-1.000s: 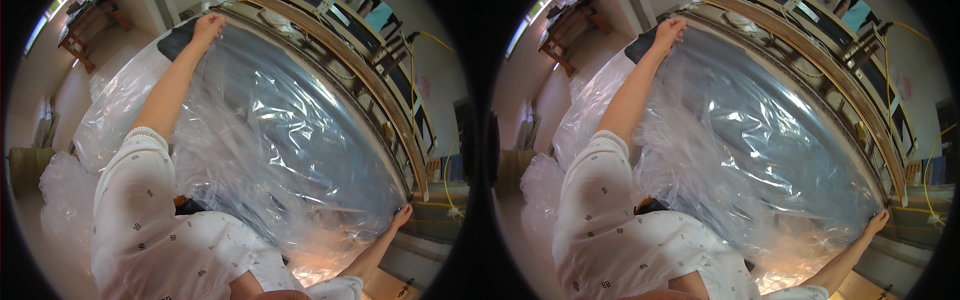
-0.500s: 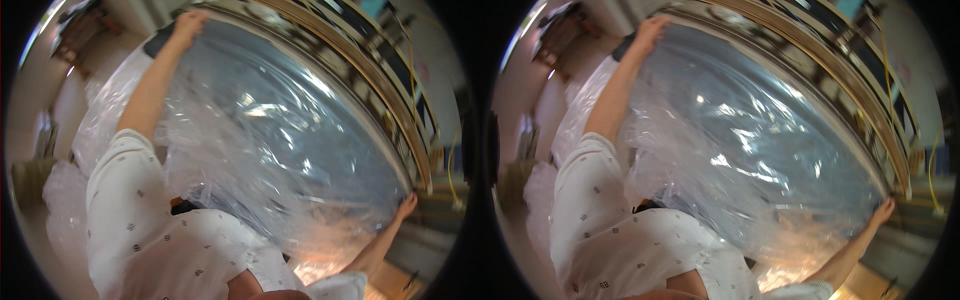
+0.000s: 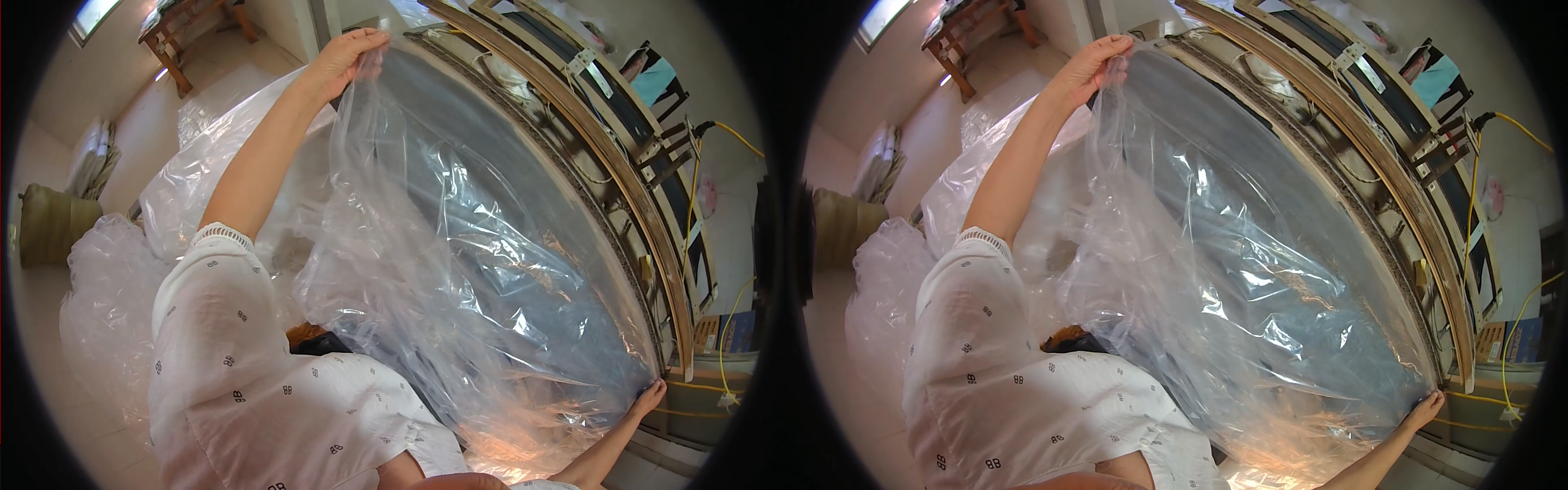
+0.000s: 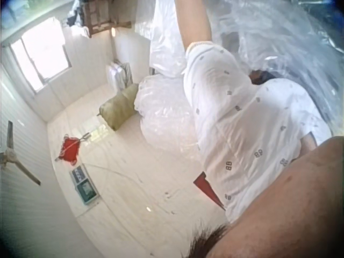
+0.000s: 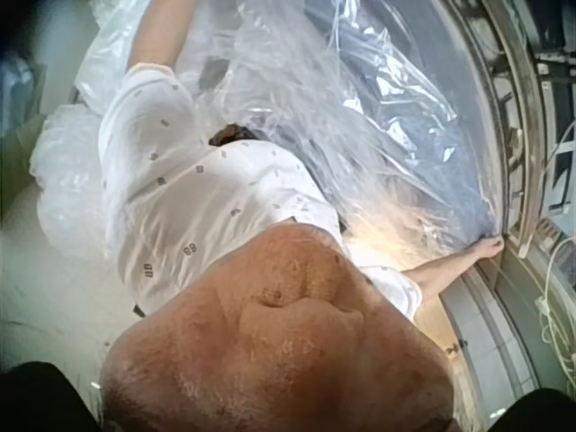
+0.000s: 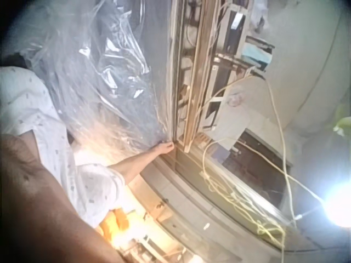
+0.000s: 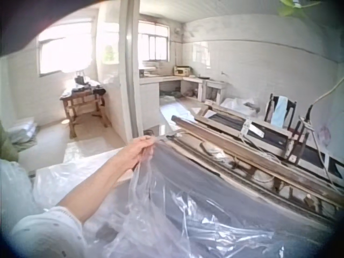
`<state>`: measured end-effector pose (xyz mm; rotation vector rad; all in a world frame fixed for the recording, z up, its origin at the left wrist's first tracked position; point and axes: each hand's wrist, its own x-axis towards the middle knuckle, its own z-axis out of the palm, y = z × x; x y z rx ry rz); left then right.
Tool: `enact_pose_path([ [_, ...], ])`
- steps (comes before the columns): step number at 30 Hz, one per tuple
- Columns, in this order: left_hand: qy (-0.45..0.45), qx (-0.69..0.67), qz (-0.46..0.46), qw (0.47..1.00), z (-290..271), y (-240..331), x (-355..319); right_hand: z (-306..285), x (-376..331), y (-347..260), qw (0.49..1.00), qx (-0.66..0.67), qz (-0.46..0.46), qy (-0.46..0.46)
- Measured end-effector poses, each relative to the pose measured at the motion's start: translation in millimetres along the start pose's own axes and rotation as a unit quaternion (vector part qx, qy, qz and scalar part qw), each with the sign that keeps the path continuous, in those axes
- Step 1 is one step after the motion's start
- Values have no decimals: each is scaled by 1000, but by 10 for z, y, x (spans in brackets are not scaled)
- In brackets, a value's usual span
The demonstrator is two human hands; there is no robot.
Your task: Wrap a large component or product in protective plastic sheeting.
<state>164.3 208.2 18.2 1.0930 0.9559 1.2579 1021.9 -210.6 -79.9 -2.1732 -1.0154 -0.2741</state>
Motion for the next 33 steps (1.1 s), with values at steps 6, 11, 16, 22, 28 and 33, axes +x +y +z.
enact_pose_path([
  [6,23,27,89,995,255,-58,230,-437,28,253,985,106,134,16],
  [11,190,334,219,897,42,-853,732,107,-187,-557,992,-77,45,84],
  [16,165,391,253,870,205,-1145,1377,263,-25,-220,970,195,72,123],
  [22,132,349,211,903,191,-1283,1834,294,37,-338,976,172,54,122],
  [28,109,368,202,901,185,-1273,2008,315,90,-475,986,98,61,117],
  [33,103,348,153,919,219,-1246,2035,308,145,-495,982,19,72,174],
])
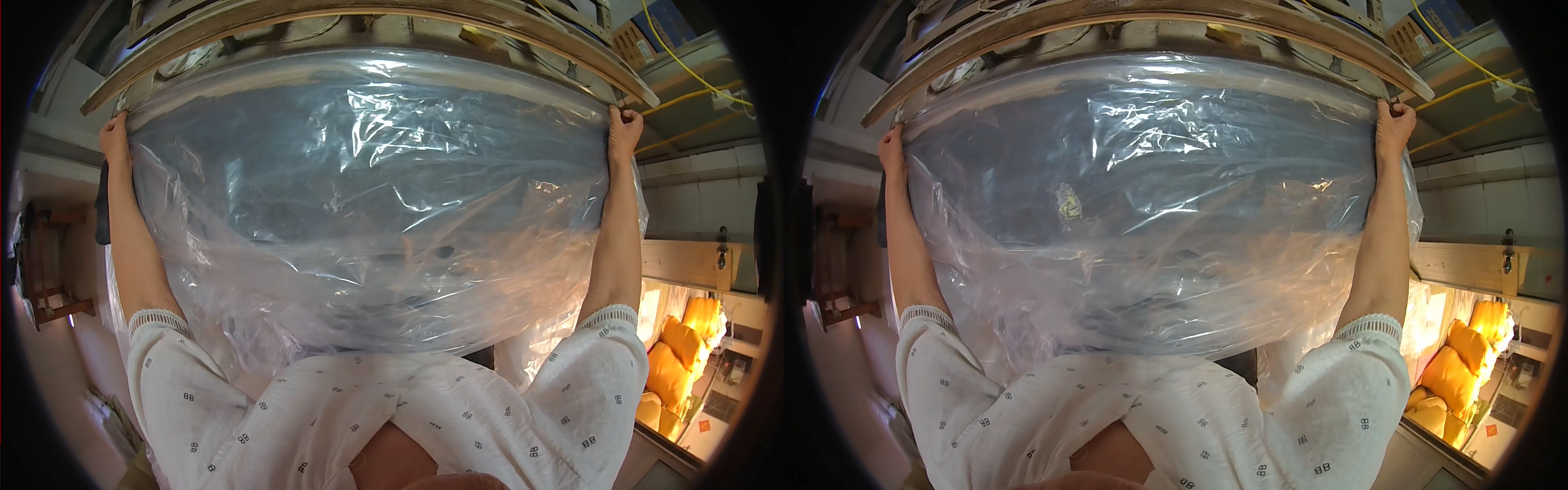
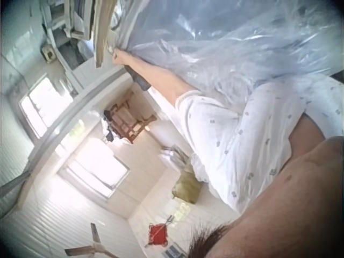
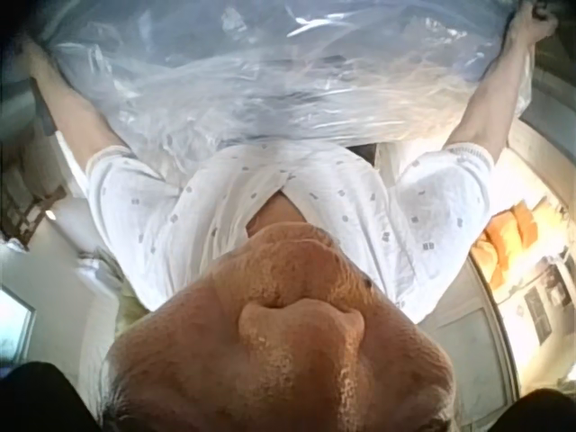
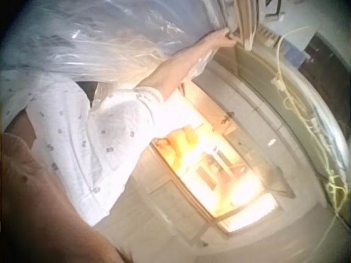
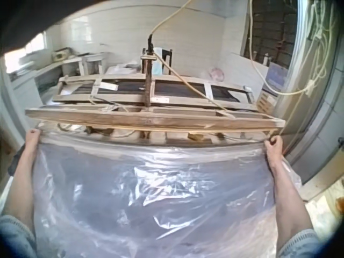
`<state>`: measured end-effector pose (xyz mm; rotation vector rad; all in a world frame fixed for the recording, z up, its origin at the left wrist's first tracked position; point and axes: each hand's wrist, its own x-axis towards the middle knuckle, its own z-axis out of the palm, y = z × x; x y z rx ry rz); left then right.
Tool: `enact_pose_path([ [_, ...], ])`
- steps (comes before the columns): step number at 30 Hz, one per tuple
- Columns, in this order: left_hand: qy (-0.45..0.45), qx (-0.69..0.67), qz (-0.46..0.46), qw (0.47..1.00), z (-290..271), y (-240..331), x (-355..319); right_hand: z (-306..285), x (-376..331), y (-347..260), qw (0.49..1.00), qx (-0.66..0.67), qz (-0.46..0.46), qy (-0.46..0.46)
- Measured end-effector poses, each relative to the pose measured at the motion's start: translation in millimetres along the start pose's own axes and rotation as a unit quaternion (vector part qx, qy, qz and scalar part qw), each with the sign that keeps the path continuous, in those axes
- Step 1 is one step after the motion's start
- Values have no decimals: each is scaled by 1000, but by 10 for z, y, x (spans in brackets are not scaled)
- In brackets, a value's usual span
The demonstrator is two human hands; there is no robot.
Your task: Wrap a large component or product in protective plastic sheeting.
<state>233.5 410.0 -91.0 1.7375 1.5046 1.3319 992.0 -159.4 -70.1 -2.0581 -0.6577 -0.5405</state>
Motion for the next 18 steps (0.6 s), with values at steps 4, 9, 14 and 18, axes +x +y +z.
enact_pose_path([
  [4,24,-4,-35,999,-210,-129,80,102,-9,22,998,-45,-21,38],
  [9,51,-235,-118,963,-217,-94,65,9,60,126,1000,9,18,19],
  [14,114,-238,-115,958,-412,-269,195,44,119,142,996,59,34,50],
  [18,173,-216,-102,956,-255,-234,149,-66,70,-31,995,83,13,59],
])
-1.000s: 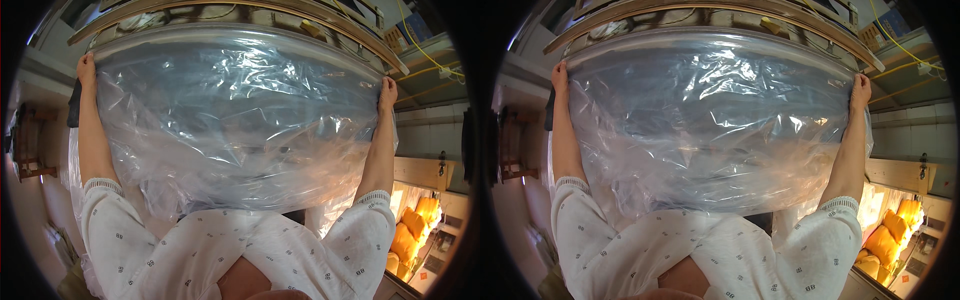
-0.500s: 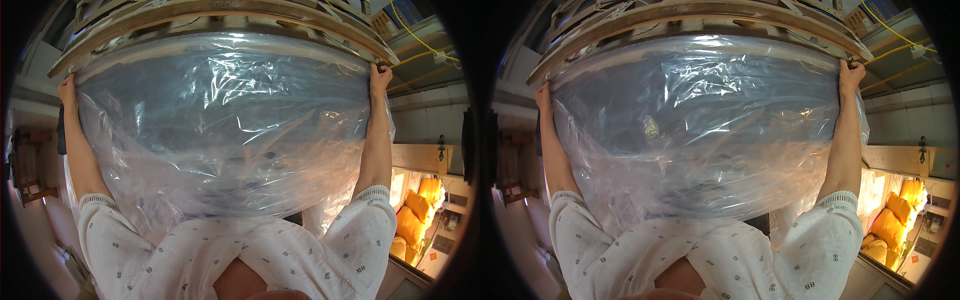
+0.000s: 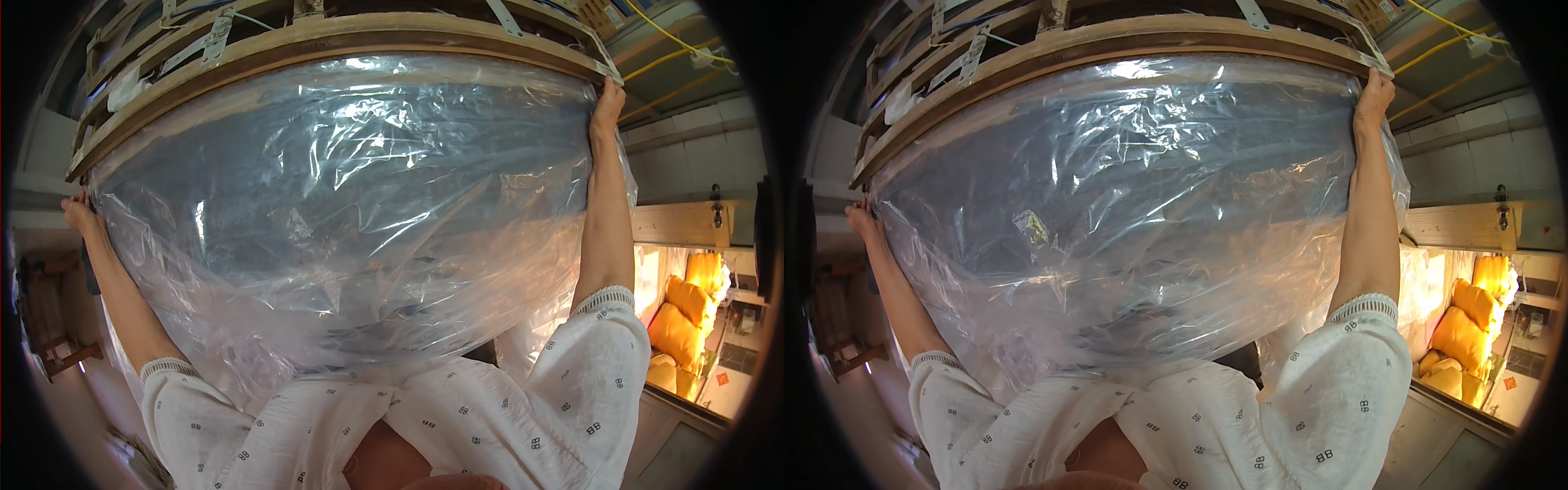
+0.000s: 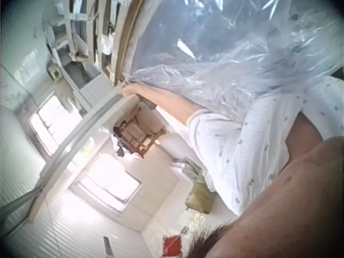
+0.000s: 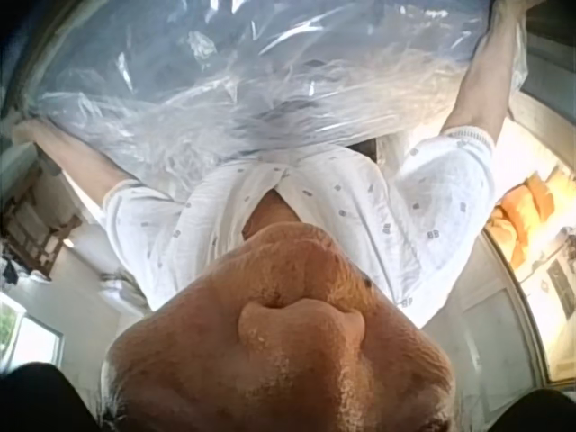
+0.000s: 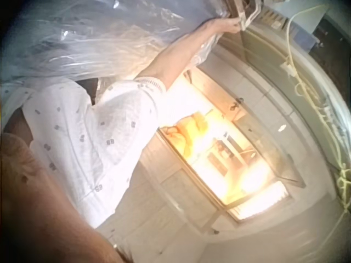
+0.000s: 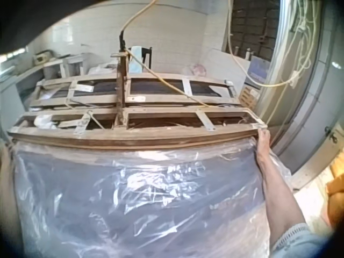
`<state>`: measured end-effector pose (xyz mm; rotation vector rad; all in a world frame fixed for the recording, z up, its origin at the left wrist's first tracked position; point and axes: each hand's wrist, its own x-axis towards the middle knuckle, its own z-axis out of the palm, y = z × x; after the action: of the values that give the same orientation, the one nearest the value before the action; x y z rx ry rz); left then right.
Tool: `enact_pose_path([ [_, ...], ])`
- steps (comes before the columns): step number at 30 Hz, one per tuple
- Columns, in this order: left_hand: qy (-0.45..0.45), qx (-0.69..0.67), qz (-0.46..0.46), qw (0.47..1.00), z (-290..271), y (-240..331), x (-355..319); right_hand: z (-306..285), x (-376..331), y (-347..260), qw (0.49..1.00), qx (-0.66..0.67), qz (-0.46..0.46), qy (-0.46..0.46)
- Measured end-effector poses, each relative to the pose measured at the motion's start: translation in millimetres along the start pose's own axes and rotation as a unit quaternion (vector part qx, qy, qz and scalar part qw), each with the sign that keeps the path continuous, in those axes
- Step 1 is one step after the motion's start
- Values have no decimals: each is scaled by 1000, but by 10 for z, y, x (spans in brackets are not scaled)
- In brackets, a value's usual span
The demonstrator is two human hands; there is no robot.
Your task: Wrap a large component or product in protective plastic sheeting.
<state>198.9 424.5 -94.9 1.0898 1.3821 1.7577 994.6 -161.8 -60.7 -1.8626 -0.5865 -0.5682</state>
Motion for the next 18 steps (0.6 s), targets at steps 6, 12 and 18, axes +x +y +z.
enact_pose_path([
  [6,-151,255,83,951,-120,-192,328,35,-5,99,998,52,35,30],
  [12,-191,178,169,950,-820,278,676,-88,-156,-49,845,440,296,66],
  [18,-146,190,65,969,-1394,542,256,-396,-734,-565,757,566,325,-37],
])
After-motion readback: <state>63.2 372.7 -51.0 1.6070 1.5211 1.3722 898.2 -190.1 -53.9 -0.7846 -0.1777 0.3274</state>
